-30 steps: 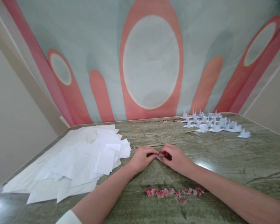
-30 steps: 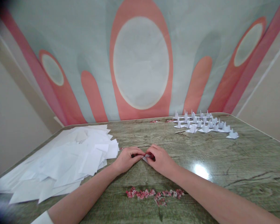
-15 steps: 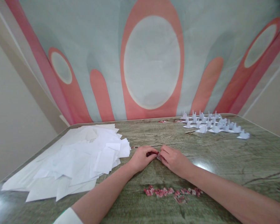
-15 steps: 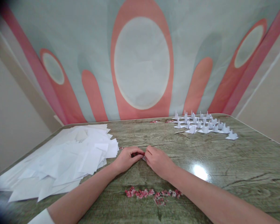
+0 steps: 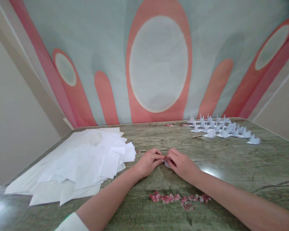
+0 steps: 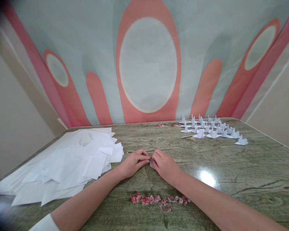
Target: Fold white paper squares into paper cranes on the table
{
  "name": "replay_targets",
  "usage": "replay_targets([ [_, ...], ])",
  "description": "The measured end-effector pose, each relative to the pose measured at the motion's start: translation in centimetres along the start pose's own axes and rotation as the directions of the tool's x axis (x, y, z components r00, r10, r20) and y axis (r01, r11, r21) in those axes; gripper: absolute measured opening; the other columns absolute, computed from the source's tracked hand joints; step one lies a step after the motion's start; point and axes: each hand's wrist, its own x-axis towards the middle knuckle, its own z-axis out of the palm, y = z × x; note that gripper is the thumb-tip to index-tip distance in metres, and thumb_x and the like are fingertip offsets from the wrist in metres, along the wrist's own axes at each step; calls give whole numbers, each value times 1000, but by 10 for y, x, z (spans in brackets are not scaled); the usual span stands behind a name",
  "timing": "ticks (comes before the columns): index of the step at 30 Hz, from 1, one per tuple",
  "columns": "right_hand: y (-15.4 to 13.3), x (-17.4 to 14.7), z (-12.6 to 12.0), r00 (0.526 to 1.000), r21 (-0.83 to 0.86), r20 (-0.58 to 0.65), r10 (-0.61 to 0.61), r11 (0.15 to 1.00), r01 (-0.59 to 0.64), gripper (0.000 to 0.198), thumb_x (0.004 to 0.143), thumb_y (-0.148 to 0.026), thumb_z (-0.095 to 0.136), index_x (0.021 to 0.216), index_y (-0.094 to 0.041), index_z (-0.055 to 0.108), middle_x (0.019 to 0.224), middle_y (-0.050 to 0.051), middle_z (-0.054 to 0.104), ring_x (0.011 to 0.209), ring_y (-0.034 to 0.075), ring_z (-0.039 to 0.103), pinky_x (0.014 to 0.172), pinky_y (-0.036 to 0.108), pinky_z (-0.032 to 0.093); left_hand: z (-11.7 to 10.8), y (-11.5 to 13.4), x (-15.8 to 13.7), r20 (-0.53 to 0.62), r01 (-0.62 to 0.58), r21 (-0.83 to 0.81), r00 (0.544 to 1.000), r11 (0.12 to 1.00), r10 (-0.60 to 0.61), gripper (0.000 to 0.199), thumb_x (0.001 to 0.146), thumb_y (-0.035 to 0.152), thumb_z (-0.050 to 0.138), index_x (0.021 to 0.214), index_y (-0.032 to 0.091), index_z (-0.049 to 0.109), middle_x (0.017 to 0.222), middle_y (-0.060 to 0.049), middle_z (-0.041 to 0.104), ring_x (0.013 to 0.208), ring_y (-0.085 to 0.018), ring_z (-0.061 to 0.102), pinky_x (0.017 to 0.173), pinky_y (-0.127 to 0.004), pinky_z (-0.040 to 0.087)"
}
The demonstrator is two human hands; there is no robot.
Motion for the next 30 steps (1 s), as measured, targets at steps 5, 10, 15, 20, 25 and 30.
replay_targets([
  [5, 5, 1, -4, 996, 190, 10, 90, 978, -90, 8, 82, -12, 49, 78, -18, 53, 79, 2, 53, 73, 15, 53, 67, 26, 42, 4, -2, 1, -23, 49, -29, 999, 998, -49, 21, 84, 28, 51, 95, 24, 68, 87, -2, 59, 86, -15, 54, 79, -24, 41],
  [10, 8, 4, -7, 989, 246, 39, 145, 957, -151, 7, 79, -14, 52, 77, -18, 57, 75, 1, 55, 69, 14, 53, 65, 26, 41, 7, -3, 3, -68, 81, -53, 994, 995, -85, 18, 81, 29, 56, 89, 22, 71, 82, -2, 60, 81, -14, 55, 76, -23, 42],
  [15, 10, 6, -9, 983, 273, 46, 179, 944, -185, 8, 79, -17, 52, 77, -19, 59, 71, 0, 58, 66, 14, 54, 61, 25, 40, 8, -7, 6, -95, 74, -54, 992, 996, -79, 16, 79, 29, 57, 85, 22, 71, 81, -2, 61, 80, -15, 56, 74, -24, 42],
  [20, 8, 8, -11, 980, 291, 69, 187, 936, -199, 11, 81, -19, 49, 77, -19, 60, 69, 1, 61, 65, 15, 56, 60, 25, 41, 9, -8, 7, -104, 83, -17, 991, 996, -84, 15, 80, 29, 57, 82, 22, 70, 79, -1, 61, 77, -14, 56, 72, -23, 42],
  [25, 8, 8, -8, 975, 318, 79, 208, 922, -222, 11, 81, -19, 48, 77, -18, 59, 68, 0, 62, 63, 15, 56, 60, 25, 41, 8, -4, 8, -101, 70, 55, 993, 996, -64, 14, 81, 28, 55, 80, 20, 66, 79, -1, 59, 76, -14, 55, 71, -23, 42],
  [30, 9, 7, -5, 974, 350, 70, 216, 909, -227, 13, 82, -20, 45, 79, -18, 57, 69, 1, 62, 63, 15, 57, 61, 26, 43, 8, 1, 8, -97, 55, 161, 995, 985, -39, 12, 82, 27, 52, 81, 20, 60, 82, -1, 56, 79, -15, 54, 71, -23, 41],
])
